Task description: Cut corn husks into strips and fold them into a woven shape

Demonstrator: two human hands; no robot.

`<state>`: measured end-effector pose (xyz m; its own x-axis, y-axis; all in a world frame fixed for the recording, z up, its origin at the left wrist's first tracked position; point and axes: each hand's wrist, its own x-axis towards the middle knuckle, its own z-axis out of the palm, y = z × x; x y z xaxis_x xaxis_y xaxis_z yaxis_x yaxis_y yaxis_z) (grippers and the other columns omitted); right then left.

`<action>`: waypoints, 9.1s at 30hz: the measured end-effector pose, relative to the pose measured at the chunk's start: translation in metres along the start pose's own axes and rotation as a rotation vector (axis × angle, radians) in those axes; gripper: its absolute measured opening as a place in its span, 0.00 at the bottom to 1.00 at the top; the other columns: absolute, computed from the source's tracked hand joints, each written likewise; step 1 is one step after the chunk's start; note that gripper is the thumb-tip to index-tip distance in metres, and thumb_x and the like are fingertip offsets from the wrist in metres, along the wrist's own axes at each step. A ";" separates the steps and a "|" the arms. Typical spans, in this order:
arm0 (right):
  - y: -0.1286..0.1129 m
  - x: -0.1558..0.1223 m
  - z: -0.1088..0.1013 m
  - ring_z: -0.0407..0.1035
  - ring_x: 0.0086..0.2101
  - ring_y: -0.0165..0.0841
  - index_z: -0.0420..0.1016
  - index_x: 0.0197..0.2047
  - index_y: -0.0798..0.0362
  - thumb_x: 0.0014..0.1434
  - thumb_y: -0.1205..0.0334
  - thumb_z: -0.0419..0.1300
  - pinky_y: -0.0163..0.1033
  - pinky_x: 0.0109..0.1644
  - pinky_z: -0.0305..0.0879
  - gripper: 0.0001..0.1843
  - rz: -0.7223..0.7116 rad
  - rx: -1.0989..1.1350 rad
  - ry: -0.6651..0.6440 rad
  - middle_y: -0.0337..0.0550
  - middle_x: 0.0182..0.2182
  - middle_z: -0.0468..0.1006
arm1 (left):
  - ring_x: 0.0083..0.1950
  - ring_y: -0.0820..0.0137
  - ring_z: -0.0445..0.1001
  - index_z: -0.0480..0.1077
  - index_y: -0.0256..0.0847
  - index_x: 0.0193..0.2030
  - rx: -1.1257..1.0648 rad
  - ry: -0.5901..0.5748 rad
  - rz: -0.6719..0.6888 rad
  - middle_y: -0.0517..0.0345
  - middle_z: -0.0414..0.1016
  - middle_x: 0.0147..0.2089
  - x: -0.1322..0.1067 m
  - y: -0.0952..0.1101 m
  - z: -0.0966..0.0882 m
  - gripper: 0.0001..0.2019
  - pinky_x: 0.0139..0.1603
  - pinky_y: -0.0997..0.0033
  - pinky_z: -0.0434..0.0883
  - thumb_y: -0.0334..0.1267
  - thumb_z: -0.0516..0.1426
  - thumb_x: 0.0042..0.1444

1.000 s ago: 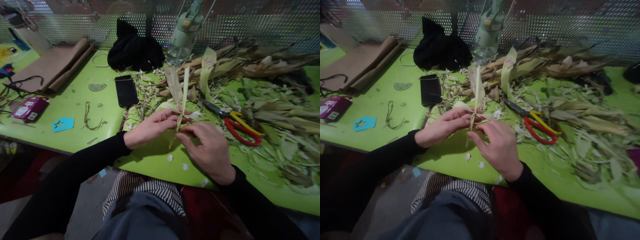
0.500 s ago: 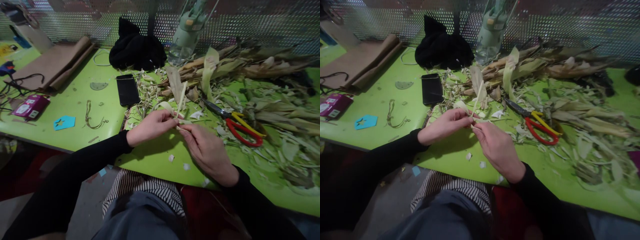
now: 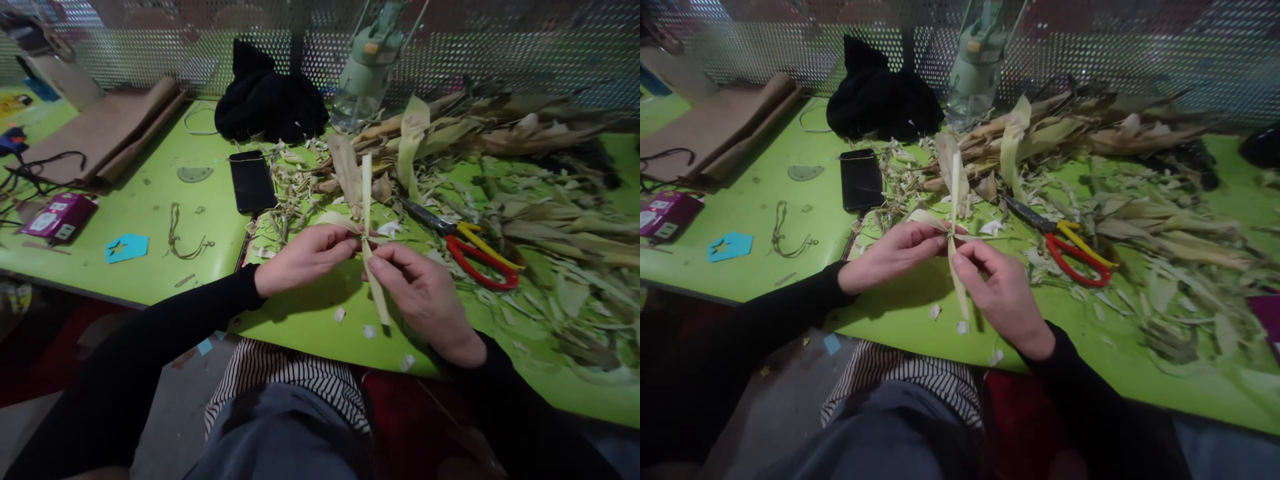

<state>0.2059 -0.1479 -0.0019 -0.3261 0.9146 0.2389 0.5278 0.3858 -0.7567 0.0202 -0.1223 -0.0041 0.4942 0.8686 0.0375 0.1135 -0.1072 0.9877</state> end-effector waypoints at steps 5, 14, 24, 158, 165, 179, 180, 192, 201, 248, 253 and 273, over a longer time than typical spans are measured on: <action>-0.001 -0.002 0.000 0.58 0.22 0.28 0.69 0.30 0.50 0.67 0.52 0.56 0.35 0.23 0.56 0.15 0.065 0.084 -0.090 0.34 0.21 0.65 | 0.28 0.74 0.61 0.67 0.38 0.26 0.397 0.118 0.090 0.61 0.64 0.24 -0.001 -0.002 -0.001 0.17 0.35 0.72 0.64 0.40 0.52 0.67; -0.006 -0.002 0.001 0.52 0.19 0.26 0.57 0.25 0.49 0.67 0.61 0.53 0.36 0.26 0.53 0.18 -0.102 -0.015 -0.141 0.30 0.18 0.56 | 0.35 0.69 0.69 0.73 0.37 0.39 0.612 0.165 0.267 0.53 0.73 0.32 -0.009 -0.004 0.006 0.16 0.45 0.67 0.69 0.39 0.47 0.70; -0.005 -0.006 0.005 0.51 0.20 0.26 0.54 0.24 0.49 0.67 0.63 0.53 0.35 0.25 0.50 0.19 -0.147 0.032 -0.174 0.30 0.19 0.55 | 0.38 0.69 0.72 0.75 0.36 0.43 0.573 0.163 0.283 0.51 0.77 0.37 -0.014 -0.001 0.006 0.15 0.48 0.67 0.71 0.38 0.47 0.69; 0.006 0.002 0.008 0.76 0.31 0.36 0.72 0.40 0.50 0.63 0.69 0.61 0.41 0.32 0.72 0.05 -0.600 -0.331 0.313 0.42 0.31 0.81 | 0.34 0.78 0.76 0.70 0.34 0.40 -0.791 0.071 -0.247 0.57 0.78 0.35 0.004 -0.003 0.009 0.01 0.48 0.70 0.74 0.28 0.57 0.63; 0.009 0.001 0.002 0.71 0.24 0.33 0.72 0.39 0.48 0.63 0.66 0.61 0.41 0.25 0.66 0.03 -0.303 -0.169 0.296 0.38 0.26 0.77 | 0.34 0.77 0.76 0.70 0.34 0.36 -0.815 0.009 -0.364 0.58 0.75 0.32 0.004 0.000 0.007 0.05 0.52 0.66 0.75 0.30 0.55 0.65; 0.011 0.009 -0.006 0.76 0.35 0.37 0.73 0.37 0.48 0.66 0.60 0.59 0.43 0.37 0.72 0.05 -0.255 -0.157 0.229 0.42 0.34 0.80 | 0.33 0.79 0.78 0.72 0.31 0.41 -0.718 -0.078 -0.438 0.55 0.81 0.35 0.002 0.010 -0.004 0.06 0.48 0.72 0.76 0.22 0.55 0.62; 0.011 0.009 -0.006 0.76 0.33 0.36 0.74 0.38 0.48 0.66 0.59 0.59 0.41 0.34 0.71 0.05 -0.214 -0.122 0.213 0.41 0.33 0.80 | 0.34 0.79 0.79 0.73 0.31 0.42 -0.722 -0.091 -0.433 0.54 0.82 0.36 0.001 0.011 -0.006 0.06 0.49 0.71 0.76 0.22 0.56 0.62; 0.021 0.006 -0.009 0.74 0.51 0.46 0.72 0.56 0.44 0.62 0.68 0.62 0.54 0.52 0.71 0.21 -0.511 -0.441 0.460 0.48 0.51 0.78 | 0.37 0.80 0.80 0.74 0.29 0.37 -0.862 0.093 -0.357 0.51 0.82 0.39 0.000 0.014 -0.006 0.07 0.49 0.78 0.76 0.20 0.55 0.63; 0.016 0.008 -0.011 0.73 0.49 0.42 0.79 0.49 0.38 0.63 0.65 0.65 0.50 0.53 0.69 0.14 -0.819 -0.615 0.330 0.40 0.49 0.82 | 0.32 0.81 0.75 0.69 0.33 0.37 -0.736 0.066 -0.318 0.60 0.78 0.31 0.001 0.013 -0.009 0.03 0.38 0.79 0.72 0.25 0.58 0.62; 0.019 0.005 -0.007 0.75 0.36 0.39 0.77 0.46 0.45 0.64 0.66 0.63 0.46 0.40 0.71 0.08 -0.479 -0.352 0.240 0.42 0.36 0.82 | 0.40 0.76 0.77 0.67 0.34 0.43 -0.482 0.019 -0.191 0.58 0.78 0.36 -0.001 0.006 -0.003 0.03 0.51 0.69 0.73 0.32 0.57 0.65; 0.017 0.008 -0.008 0.73 0.37 0.40 0.76 0.44 0.48 0.63 0.65 0.64 0.47 0.41 0.68 0.07 -0.697 -0.586 0.253 0.46 0.38 0.82 | 0.32 0.79 0.73 0.68 0.35 0.42 -0.340 0.040 -0.168 0.63 0.74 0.33 0.001 -0.001 0.001 0.04 0.42 0.73 0.71 0.33 0.57 0.64; 0.010 -0.001 0.004 0.76 0.30 0.33 0.76 0.39 0.52 0.64 0.55 0.64 0.39 0.34 0.73 0.09 -0.064 -0.076 0.302 0.41 0.32 0.82 | 0.35 0.77 0.73 0.67 0.35 0.42 -0.247 0.056 0.012 0.59 0.74 0.34 -0.002 -0.008 0.007 0.09 0.41 0.74 0.72 0.39 0.59 0.63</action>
<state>0.2087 -0.1450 -0.0120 -0.1193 0.8783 0.4629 0.5744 0.4413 -0.6894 0.0243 -0.1263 -0.0135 0.4445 0.8943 0.0513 -0.1100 -0.0023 0.9939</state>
